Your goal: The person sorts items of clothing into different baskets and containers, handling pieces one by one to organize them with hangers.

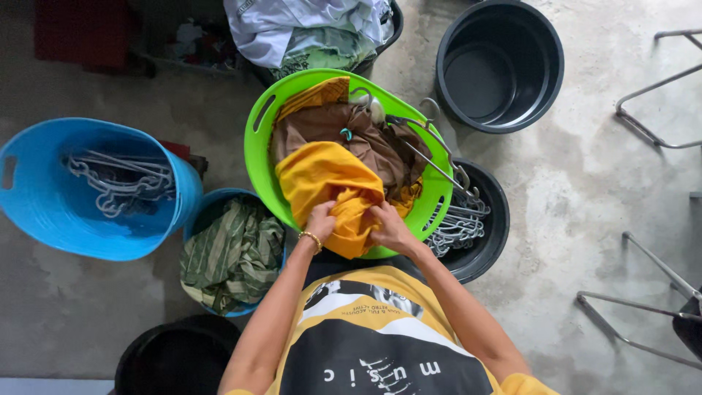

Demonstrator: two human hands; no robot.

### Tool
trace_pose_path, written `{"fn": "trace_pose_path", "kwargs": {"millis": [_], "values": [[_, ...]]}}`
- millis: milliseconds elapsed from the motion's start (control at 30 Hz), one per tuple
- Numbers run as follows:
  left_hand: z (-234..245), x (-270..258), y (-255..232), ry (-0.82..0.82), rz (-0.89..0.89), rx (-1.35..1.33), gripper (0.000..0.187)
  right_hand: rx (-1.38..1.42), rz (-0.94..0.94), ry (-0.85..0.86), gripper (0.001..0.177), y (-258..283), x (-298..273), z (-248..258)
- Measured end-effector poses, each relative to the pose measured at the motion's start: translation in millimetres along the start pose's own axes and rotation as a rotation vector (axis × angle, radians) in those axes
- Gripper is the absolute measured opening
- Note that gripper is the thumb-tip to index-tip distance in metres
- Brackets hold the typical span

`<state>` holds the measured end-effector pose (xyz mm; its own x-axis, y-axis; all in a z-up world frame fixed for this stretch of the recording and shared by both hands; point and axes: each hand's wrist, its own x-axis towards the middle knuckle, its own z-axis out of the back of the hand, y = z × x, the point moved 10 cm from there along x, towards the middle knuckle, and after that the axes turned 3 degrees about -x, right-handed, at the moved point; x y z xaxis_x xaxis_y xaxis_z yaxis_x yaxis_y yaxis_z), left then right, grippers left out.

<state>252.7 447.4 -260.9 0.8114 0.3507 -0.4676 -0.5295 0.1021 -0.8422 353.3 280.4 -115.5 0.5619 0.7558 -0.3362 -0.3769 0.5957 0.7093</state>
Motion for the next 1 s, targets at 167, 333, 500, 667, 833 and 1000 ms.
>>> {"fn": "trace_pose_path", "kwargs": {"millis": [167, 333, 500, 667, 833, 1000], "values": [[20.9, -15.6, -35.6, 0.025, 0.060, -0.453, 0.057, -0.125, 0.061, -0.090, 0.050, 2.5, 8.2, -30.4], [96.5, -50.5, -129.7, 0.010, -0.107, -0.635, 0.085, 0.373, -0.150, -0.216, 0.049, 16.6, 9.7, -0.9], [88.5, -92.6, -209.3, 0.335, -0.485, 0.081, 0.141, 0.901, -0.130, -0.180, 0.037, 90.2, -9.6, 47.7], [7.4, -86.2, -174.4, 0.304, -0.490, 0.053, 0.063, 1.033, -0.136, -0.237, 0.039, 134.2, -19.7, 71.7], [39.9, -61.6, -174.2, -0.008, -0.566, 0.002, 0.039, 0.776, 0.093, -0.255, 0.059, 133.4, -18.1, 112.6], [96.6, -36.1, -193.1, -0.162, -0.383, -0.427, 0.037, 0.074, 0.461, -0.289, 0.090, 144.8, -21.2, 109.9]]}}
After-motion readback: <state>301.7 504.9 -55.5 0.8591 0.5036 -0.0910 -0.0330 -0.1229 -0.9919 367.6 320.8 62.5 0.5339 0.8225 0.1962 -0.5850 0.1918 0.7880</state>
